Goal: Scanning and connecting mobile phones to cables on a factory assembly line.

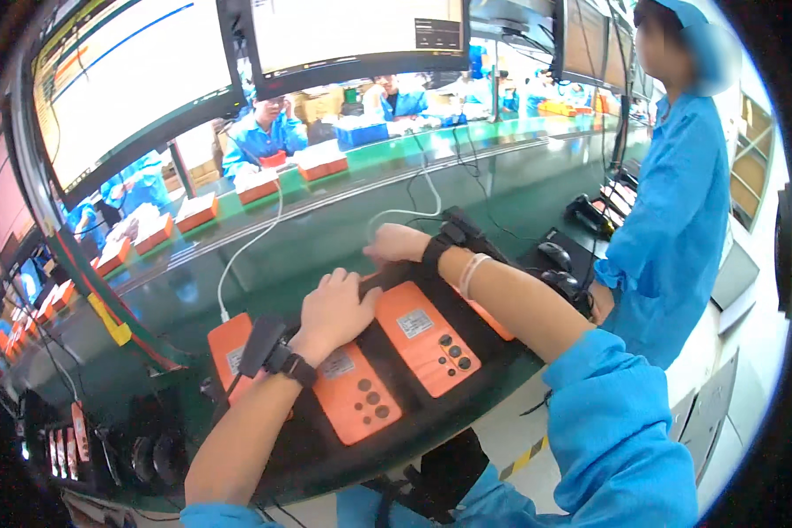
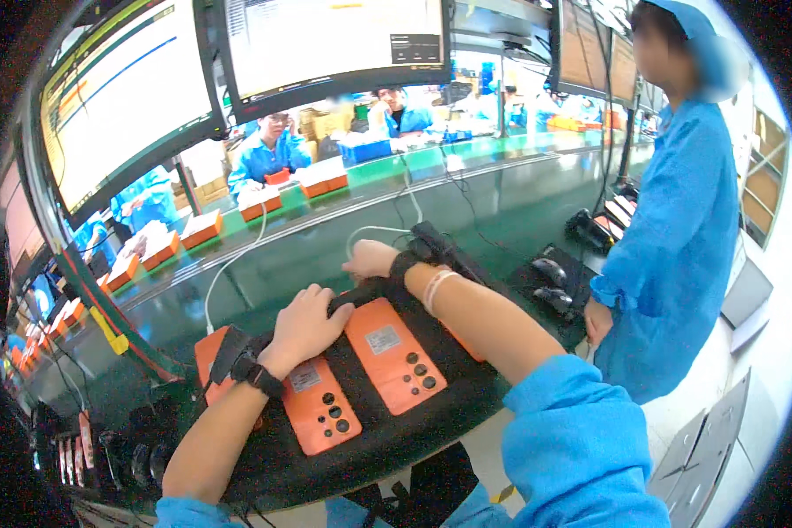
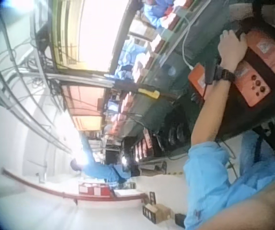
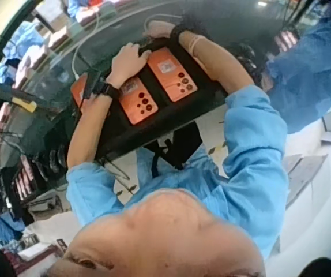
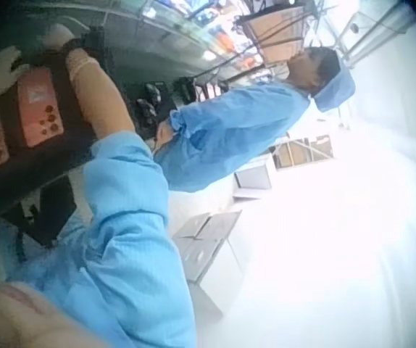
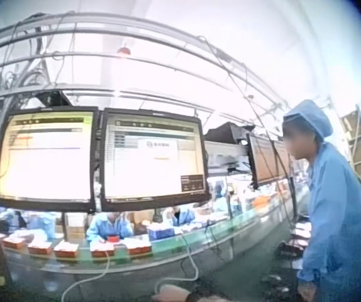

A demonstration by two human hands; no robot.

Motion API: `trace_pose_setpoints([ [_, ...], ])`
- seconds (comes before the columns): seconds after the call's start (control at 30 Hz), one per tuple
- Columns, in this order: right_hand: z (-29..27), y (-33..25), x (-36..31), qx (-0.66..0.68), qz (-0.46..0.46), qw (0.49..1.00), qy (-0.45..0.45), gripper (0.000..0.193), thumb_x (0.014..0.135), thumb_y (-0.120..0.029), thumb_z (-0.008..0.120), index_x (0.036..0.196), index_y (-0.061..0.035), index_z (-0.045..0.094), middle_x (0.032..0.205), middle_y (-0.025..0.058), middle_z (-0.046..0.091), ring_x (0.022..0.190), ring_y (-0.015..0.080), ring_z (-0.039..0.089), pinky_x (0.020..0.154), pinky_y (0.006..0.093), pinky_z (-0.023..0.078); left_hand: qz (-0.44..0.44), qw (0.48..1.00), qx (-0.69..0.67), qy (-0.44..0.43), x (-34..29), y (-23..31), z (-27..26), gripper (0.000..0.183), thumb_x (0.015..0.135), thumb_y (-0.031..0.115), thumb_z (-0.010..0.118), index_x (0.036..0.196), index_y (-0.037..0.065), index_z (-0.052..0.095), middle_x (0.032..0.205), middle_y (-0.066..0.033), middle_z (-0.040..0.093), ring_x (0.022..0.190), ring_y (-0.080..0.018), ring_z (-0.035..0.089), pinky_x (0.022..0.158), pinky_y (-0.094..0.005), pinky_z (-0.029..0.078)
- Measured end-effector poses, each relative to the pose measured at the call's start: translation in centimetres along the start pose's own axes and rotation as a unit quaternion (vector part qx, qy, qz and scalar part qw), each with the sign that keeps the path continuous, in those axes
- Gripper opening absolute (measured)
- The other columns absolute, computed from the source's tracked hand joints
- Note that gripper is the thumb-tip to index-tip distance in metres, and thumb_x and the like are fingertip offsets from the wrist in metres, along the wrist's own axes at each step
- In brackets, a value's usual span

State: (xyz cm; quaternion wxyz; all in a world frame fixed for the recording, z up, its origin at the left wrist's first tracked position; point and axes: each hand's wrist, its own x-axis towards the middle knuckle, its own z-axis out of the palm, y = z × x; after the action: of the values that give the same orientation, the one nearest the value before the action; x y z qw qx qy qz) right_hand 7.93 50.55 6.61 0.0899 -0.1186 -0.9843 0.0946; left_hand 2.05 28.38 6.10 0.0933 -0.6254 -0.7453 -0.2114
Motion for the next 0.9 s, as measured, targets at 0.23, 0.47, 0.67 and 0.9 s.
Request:
trace_pose_setpoints([
  [0.23, -1.4, -3.8, -3.3, 0.111, -0.008, 0.994, 0.021, 0.041, 0.097, -0.037, 0.052, 0.093, -0.0001, 0.071, 0.094, 0.0245, 0.07, 0.092, 0.0407, 0.067, 0.082, 0.047, 0.053, -0.023, 1.0, -0.001, -0.02, 0.4, 0.7, -1.0, 0.042, 0.095, 0.041, 0.056, 0.101, 0.0, 0.062, 0.105, -0.0184, 0.064, 0.101, -0.0388, 0.063, 0.083, -0.048, 0.052],
  [0.47, -6.0, -3.0, -8.1, -0.025, -0.102, 0.986, 0.133, 0.035, 0.097, -0.02, 0.042, 0.083, -0.0004, 0.068, 0.087, 0.0163, 0.072, 0.082, 0.0342, 0.069, 0.081, 0.0444, 0.053, 0.0, 0.997, 0.033, -0.064, 1.2, 0.9, -2.0, 0.037, 0.093, 0.036, 0.06, 0.1, 0.0, 0.061, 0.101, -0.0199, 0.064, 0.097, -0.0406, 0.063, 0.083, -0.0486, 0.051],
  [0.67, -7.4, 4.5, -22.0, 0.022, 0.23, 0.948, 0.218, 0.032, 0.101, -0.025, 0.047, 0.101, 0.0049, 0.058, 0.095, 0.0245, 0.067, 0.089, 0.039, 0.066, 0.079, 0.0463, 0.052, 0.112, 0.992, -0.052, 0.01, 4.9, 3.7, -0.4, 0.04, 0.092, 0.03, 0.061, 0.117, -0.002, 0.057, 0.118, -0.0216, 0.059, 0.115, -0.0378, 0.057, 0.1, -0.0432, 0.046],
  [0.9, 1.9, 9.0, -27.9, 0.508, 0.358, 0.748, 0.232, 0.044, 0.103, -0.043, 0.047, 0.11, -0.001, 0.059, 0.104, 0.0071, 0.068, 0.093, 0.0169, 0.061, 0.088, 0.0309, 0.049, 0.089, 0.995, -0.047, -0.013, 5.6, 9.2, 4.1, 0.055, 0.096, 0.04, 0.058, 0.129, -0.004, 0.052, 0.129, -0.0246, 0.055, 0.125, -0.0375, 0.052, 0.107, -0.0446, 0.039],
])
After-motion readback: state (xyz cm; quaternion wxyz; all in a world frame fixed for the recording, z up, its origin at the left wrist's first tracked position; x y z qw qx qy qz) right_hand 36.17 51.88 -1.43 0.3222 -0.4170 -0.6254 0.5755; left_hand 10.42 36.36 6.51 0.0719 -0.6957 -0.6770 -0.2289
